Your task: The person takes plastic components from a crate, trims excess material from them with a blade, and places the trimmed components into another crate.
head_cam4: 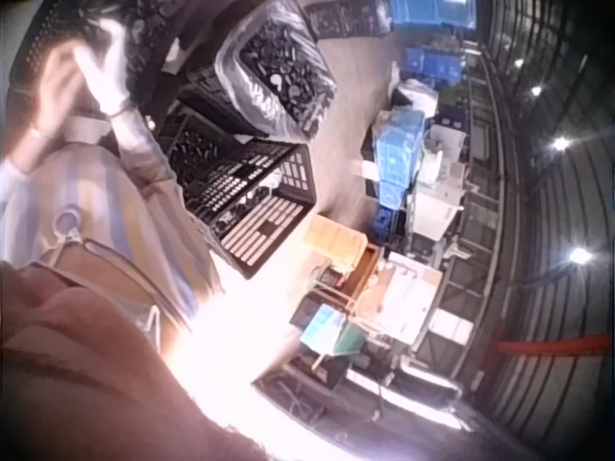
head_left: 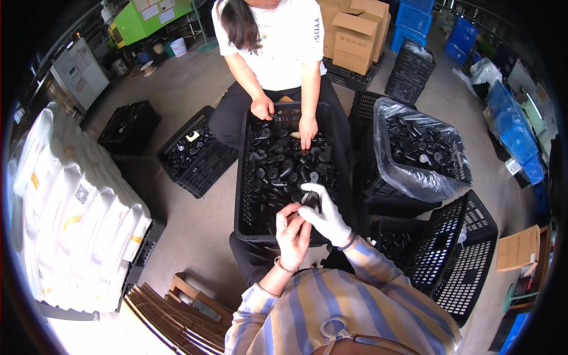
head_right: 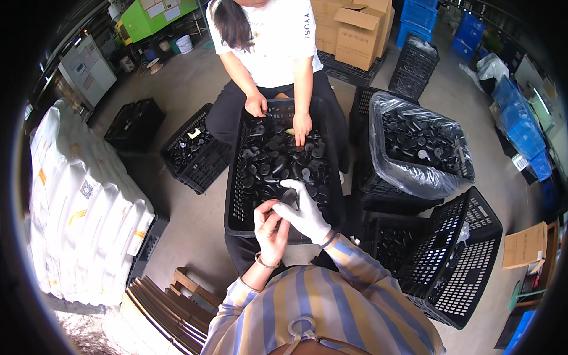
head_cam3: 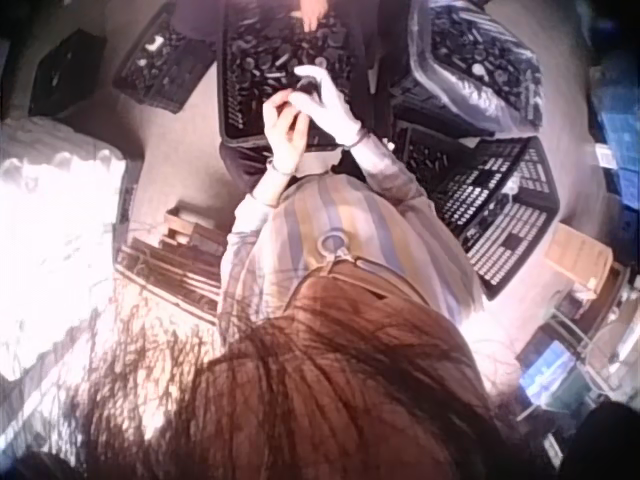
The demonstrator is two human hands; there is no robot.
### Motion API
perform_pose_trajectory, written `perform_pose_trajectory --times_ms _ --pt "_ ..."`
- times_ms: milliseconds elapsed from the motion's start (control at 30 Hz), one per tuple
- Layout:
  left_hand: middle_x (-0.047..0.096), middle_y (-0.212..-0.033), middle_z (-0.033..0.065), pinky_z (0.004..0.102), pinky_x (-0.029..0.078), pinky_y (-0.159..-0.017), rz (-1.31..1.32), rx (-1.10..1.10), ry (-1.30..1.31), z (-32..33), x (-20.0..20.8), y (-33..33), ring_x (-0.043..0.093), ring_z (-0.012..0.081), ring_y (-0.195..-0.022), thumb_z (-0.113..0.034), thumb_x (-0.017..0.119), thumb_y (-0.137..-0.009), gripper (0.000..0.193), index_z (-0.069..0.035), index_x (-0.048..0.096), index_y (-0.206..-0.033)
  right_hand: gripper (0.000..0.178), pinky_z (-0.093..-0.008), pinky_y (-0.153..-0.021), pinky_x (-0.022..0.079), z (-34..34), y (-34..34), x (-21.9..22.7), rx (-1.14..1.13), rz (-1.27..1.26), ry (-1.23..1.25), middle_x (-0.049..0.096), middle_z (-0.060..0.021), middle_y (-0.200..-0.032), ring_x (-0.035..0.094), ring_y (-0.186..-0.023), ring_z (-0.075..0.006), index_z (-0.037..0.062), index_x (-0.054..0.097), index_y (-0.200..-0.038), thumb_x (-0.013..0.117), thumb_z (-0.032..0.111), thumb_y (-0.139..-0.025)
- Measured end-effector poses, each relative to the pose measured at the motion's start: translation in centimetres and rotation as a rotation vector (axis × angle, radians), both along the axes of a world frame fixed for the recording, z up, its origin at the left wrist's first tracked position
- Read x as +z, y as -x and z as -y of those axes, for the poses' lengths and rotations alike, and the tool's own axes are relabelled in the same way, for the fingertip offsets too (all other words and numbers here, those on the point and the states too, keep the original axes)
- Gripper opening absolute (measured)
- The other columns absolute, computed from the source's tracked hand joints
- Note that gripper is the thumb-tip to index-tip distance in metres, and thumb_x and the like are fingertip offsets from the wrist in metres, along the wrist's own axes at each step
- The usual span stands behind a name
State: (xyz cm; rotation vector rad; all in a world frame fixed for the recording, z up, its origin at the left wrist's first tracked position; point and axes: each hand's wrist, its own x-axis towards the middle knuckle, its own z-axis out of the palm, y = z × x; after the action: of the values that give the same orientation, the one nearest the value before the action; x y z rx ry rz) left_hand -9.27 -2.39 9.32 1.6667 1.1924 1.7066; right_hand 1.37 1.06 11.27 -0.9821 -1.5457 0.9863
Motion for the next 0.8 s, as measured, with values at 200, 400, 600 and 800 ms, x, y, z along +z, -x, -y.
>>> perform_pose_trajectory --times_ms 200,400,600,800 --pt "0.048 -0.098 0.0084 0.0259 0.047 -0.074 0.465 -0.188 0.255 -0.5 -1.5 0.0 0.053 0.0177 -0.087 0.008 0.057 -0.074 0.016 0.001 0.059 -0.088 0.008 -0.0168 -0.042 0.031 -1.2 -0.8 0.7 -0.093 -0.241 0.224 0.046 0.0035 -0.063 0.041 -0.049 -0.0013 0.007 0.053 -0.081 0.05 0.014 -0.085" --pt "0.059 -0.096 0.0114 0.0349 0.051 -0.076 1.282 -0.731 0.719 -1.1 0.0 1.6 0.059 0.0216 -0.087 -0.001 0.049 -0.083 0.015 0.001 0.056 -0.097 0.012 -0.0215 -0.051 0.039 -0.9 -2.1 1.2 -0.101 -0.045 -0.006 0.054 -0.0033 -0.068 0.05 -0.057 -0.0085 0.0011 0.057 -0.076 0.05 0.009 -0.082" --pt "0.056 -0.098 0.0056 0.0284 0.046 -0.08 0.899 -0.458 0.462 -0.4 -1.0 0.8 0.055 0.0134 -0.087 0.0 0.055 -0.08 0.019 -0.001 0.058 -0.099 0.02 -0.0187 -0.049 0.037 -1.7 -2.6 0.1 -0.074 -0.423 0.375 0.056 -0.0004 -0.074 0.047 -0.055 -0.0034 0.0031 0.055 -0.096 0.044 0.018 -0.089" --pt "0.051 -0.101 0.0033 0.0229 0.041 -0.08 0.728 -0.344 0.417 -0.4 -1.3 0.6 0.05 0.0101 -0.088 0.002 0.058 -0.078 0.018 -0.002 0.061 -0.096 0.037 -0.0213 -0.054 0.041 0.0 -1.4 0.3 -0.166 0.086 -0.025 0.055 -0.0031 -0.076 0.051 -0.06 -0.0063 0.0049 0.049 -0.107 0.064 0.014 -0.075"
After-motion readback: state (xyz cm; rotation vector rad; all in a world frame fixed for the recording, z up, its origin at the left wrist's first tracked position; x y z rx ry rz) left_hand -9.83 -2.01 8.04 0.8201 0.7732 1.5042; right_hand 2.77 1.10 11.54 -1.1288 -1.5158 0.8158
